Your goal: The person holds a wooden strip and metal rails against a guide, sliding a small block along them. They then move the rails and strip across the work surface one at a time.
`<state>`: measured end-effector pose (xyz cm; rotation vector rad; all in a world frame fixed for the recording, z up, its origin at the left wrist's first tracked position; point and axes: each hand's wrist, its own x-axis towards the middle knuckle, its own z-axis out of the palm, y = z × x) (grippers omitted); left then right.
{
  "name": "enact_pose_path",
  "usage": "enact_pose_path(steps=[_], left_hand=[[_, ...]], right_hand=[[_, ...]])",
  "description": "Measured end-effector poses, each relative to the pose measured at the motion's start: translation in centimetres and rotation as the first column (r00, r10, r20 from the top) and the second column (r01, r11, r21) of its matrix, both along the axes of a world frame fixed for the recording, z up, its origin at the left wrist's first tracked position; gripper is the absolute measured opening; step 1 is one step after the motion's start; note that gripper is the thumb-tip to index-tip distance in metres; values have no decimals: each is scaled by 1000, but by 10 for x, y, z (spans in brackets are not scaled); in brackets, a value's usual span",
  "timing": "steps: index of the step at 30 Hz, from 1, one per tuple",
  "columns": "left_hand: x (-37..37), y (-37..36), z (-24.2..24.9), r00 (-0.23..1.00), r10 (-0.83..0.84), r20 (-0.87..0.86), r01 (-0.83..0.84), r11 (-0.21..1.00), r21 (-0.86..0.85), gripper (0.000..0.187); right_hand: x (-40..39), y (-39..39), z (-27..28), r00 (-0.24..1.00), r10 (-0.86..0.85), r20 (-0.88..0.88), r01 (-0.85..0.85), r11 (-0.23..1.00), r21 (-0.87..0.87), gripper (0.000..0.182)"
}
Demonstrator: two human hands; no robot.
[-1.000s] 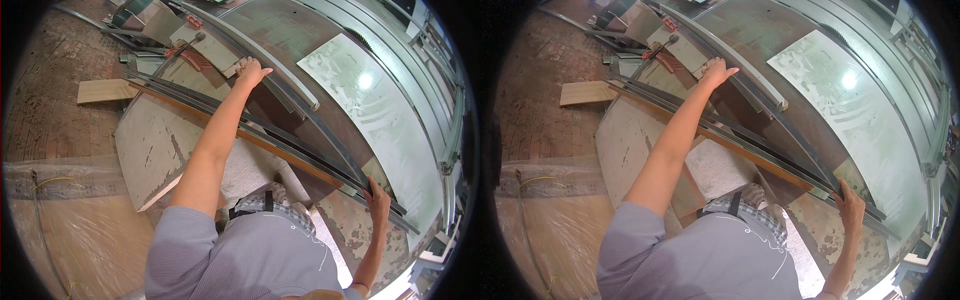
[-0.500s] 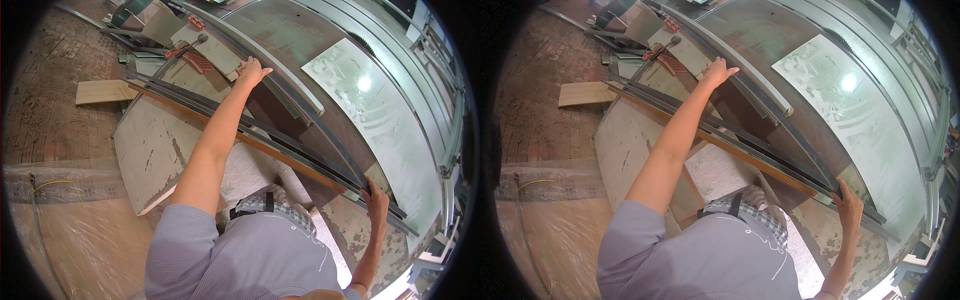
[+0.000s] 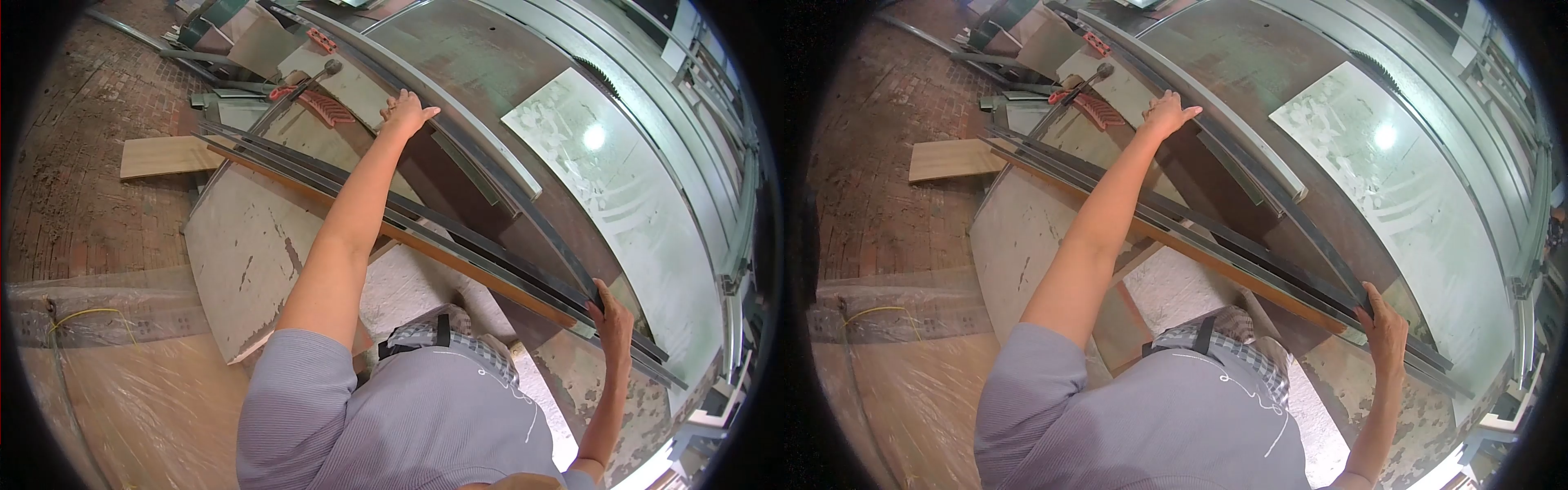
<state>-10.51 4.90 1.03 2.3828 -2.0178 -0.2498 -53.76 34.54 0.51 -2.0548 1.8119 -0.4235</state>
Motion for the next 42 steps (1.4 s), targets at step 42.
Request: enact_pose_path(steps=[42], left_hand=[[-11, 39, -14, 985, -148, -86, 133, 977, -165, 85]], right_hand=[[57, -33, -7, 1000, -2, -29, 2, 1000, -26, 43]])
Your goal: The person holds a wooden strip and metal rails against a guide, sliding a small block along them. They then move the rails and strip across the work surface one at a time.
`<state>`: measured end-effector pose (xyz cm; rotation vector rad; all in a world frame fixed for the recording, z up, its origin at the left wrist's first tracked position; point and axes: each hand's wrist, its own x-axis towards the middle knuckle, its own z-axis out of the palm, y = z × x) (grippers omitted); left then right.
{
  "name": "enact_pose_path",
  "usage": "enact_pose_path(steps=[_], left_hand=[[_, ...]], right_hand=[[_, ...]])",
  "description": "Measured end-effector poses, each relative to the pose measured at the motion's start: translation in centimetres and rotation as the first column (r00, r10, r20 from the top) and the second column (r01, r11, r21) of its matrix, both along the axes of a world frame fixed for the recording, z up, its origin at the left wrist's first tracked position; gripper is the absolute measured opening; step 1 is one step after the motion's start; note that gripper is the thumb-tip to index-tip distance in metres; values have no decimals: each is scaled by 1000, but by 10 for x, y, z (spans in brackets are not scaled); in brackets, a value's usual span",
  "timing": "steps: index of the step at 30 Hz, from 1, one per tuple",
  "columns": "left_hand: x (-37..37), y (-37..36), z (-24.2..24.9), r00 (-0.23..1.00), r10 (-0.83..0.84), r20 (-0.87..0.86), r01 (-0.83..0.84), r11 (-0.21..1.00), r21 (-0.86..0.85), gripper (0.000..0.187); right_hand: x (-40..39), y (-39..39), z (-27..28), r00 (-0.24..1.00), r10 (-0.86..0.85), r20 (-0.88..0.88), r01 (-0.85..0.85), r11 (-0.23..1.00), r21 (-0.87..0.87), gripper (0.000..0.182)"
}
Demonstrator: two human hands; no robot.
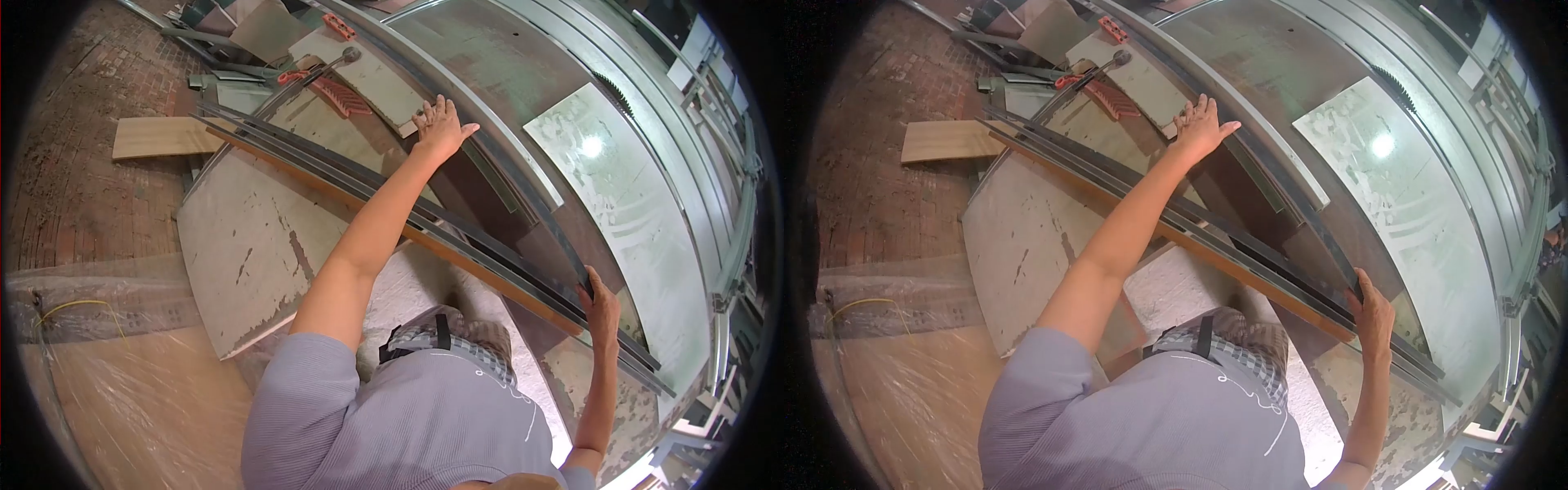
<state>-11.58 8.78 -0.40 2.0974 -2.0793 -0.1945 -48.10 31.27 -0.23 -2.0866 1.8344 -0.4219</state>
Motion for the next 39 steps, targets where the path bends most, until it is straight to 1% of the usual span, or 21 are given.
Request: enact_pose_path(steps=[2, 4, 6, 7, 8, 10, 12, 14, 16, 17, 18, 20, 21, 23, 27, 30, 32, 34, 35, 37, 39], left_hand=[[-1, -3, 7, 1000, 21, 9, -22, 992, 124, 85], [-2, -6, 9, 999, 40, 31, -43, 992, 120, 86], [-3, -7, 10, 996, 57, 66, -68, 982, 178, 86], [-3, -7, 10, 994, 54, 97, -68, 986, 155, 87], [-4, -4, 10, 993, 53, 106, -69, 986, 152, 87], [-6, -8, 17, 989, 45, 142, -72, 978, 194, 87], [-8, -9, 21, 987, 24, 161, -56, 979, 197, 88], [-8, -12, 18, 994, 51, 98, -70, 975, 209, 90], [-6, -17, 13, 992, 55, 112, -80, 969, 232, 89], [1, -23, 3, 997, 38, 74, -53, 977, 208, 89], [3, -24, 0, 999, 22, 39, -29, 983, 182, 90], [6, -23, -3, 997, 17, 76, -30, 982, 186, 89], [6, -22, -3, 998, 4, 65, -16, 985, 173, 89], [5, -23, -2, 999, -3, 51, -6, 987, 158, 89], [8, -22, -5, 999, 20, 46, -27, 986, 162, 88], [11, -28, -6, 998, 14, 55, -23, 987, 161, 88], [13, -33, -6, 997, 8, 77, -21, 986, 168, 89], [17, -40, -5, 994, 15, 110, -40, 973, 228, 90], [18, -43, -2, 994, 8, 113, -33, 974, 222, 90], [19, -49, 3, 989, 19, 149, -63, 953, 295, 87], [19, -56, 6, 989, 35, 145, -78, 949, 306, 84]], right_hand=[[0, 2, 1, 1000, 7, -1, -7, 1000, -7, 44], [0, 3, 2, 995, 46, -92, -45, 999, 17, 50], [1, 7, 0, 993, 56, -107, -56, 998, 1, 53], [-1, 8, -2, 991, 63, -114, -63, 998, -2, 57], [-5, 11, -4, 993, 61, -106, -62, 998, -5, 57], [-11, 16, -8, 997, 46, -61, -53, 991, -121, 61], [-13, 23, -2, 998, 5, -56, -12, 994, -113, 61], [-20, 35, -1, 997, -27, -69, 20, 995, -94, 61], [-26, 44, -6, 998, -33, -62, 21, 984, -179, 61], [-27, 49, -6, 998, -64, -23, 60, 987, -151, 55], [-31, 52, -10, 998, -61, -19, 58, 988, -144, 55], [-35, 57, -20, 997, -63, 32, 69, 964, -258, 45], [-34, 58, -20, 997, -61, 37, 68, 964, -256, 45], [-31, 57, -15, 993, -95, 70, 110, 961, -254, 36], [-34, 56, -15, 994, -82, 66, 97, 953, -285, 36], [-35, 52, -12, 995, -93, 38, 100, 943, -319, 37], [-33, 49, -11, 998, -68, -11, 61, 941, -334, 37], [-31, 46, -7, 998, -66, -19, 55, 942, -332, 37], [-30, 44, -5, 998, -53, -33, 39, 945, -324, 37], [-28, 41, -5, 998, -41, -39, 26, 940, -339, 38], [-27, 35, -4, 998, -25, -57, 3, 934, -356, 38]])
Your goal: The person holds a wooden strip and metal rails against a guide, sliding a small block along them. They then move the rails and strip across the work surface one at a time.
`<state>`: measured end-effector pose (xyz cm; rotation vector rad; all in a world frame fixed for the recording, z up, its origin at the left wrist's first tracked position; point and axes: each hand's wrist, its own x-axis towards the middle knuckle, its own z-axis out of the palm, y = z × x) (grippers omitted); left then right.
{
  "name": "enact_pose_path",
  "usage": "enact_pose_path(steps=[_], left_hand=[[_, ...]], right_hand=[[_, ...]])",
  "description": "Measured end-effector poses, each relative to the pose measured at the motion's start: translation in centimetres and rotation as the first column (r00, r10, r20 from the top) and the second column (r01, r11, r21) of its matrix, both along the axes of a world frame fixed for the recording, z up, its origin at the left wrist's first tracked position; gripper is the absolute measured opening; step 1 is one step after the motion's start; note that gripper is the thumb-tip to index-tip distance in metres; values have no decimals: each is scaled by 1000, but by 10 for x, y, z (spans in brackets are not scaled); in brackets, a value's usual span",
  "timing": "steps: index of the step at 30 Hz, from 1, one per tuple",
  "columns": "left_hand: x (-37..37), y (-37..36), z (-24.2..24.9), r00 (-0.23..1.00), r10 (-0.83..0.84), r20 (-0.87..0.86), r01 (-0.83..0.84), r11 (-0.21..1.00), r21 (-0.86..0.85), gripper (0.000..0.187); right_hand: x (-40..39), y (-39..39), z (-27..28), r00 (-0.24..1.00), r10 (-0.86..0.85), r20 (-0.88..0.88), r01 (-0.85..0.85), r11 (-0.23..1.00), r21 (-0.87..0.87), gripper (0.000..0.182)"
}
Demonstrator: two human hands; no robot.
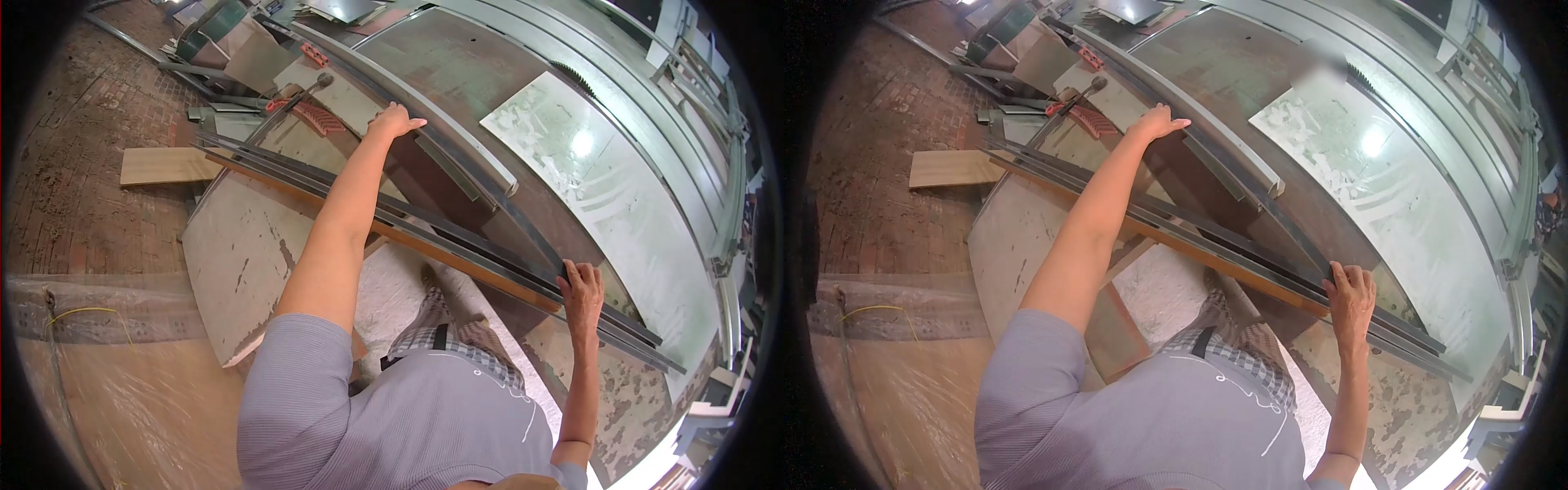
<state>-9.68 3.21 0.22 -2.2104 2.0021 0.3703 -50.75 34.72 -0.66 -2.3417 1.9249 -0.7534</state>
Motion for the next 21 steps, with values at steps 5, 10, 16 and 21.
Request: enact_pose_path(steps=[5, 10, 16, 21], left_hand=[[-3, -9, 14, 997, 25, 72, -31, 996, 84, 77], [1, -20, 32, 997, 9, 76, -19, 992, 126, 73], [14, -39, 36, 994, -23, 105, 11, 994, 109, 71], [32, -55, 35, 991, -48, 126, 35, 994, 108, 75]], right_hand=[[11, -7, 0, 999, 22, -36, -22, 1000, -8, 40], [22, -18, 3, 999, 18, -46, -18, 1000, 2, 40], [36, -34, 3, 997, 36, -68, -36, 999, -1, 41], [51, -49, 4, 997, 52, -61, -51, 999, 13, 41]])
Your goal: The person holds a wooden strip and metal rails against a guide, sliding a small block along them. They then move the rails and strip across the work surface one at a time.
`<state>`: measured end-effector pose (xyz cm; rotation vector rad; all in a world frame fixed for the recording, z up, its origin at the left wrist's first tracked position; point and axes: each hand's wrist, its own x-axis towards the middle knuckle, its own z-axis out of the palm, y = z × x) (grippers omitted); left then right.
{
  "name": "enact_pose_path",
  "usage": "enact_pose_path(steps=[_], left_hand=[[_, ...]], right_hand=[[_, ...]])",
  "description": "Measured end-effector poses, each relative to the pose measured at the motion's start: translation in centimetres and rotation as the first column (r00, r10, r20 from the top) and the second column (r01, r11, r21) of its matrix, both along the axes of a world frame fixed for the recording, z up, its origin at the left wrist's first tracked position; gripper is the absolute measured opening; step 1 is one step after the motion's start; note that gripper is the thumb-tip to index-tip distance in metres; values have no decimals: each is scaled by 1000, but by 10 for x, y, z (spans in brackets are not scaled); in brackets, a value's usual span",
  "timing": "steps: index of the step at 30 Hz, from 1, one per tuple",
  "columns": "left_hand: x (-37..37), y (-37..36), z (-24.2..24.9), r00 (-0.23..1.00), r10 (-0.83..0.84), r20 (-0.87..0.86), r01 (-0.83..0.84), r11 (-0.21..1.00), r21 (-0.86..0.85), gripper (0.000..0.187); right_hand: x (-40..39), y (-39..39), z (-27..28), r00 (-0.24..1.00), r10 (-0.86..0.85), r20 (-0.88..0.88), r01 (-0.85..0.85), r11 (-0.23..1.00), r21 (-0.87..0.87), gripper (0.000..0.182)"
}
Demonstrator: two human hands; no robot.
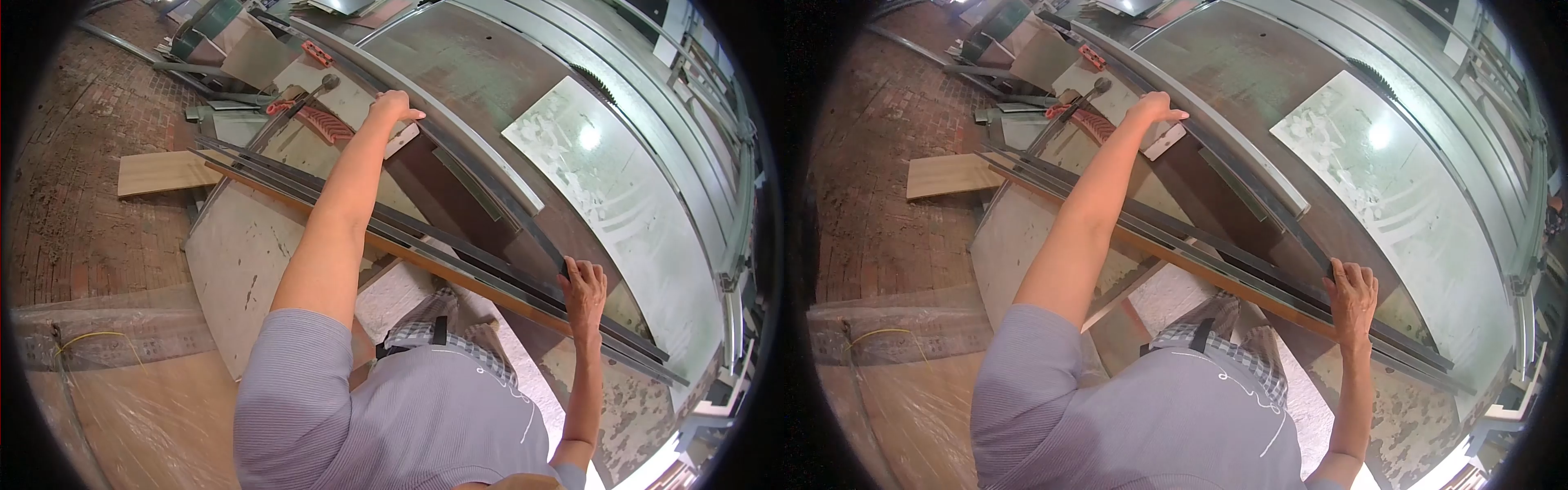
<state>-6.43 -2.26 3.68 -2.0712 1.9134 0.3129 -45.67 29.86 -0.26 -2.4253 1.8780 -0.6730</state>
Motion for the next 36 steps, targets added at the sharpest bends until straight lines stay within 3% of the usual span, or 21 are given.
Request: enact_pose_path(steps=[15, 20, 33, 36], left_hand=[[35, -35, 1, 998, -55, 33, 54, 998, 18, 82], [48, -48, -9, 998, -56, 5, 56, 998, 9, 79], [82, -75, -2, 999, -53, 10, 54, 998, -22, 82], [88, -78, 2, 998, -55, 11, 56, 998, -42, 83]], right_hand=[[36, -32, -4, 998, 44, 45, -46, 998, 31, 49], [41, -41, -11, 986, 150, 67, -143, 985, -95, 48], [85, -61, -2, 997, 77, -14, -78, 996, -47, 52], [95, -67, 0, 997, 73, -11, -73, 996, -51, 43]])
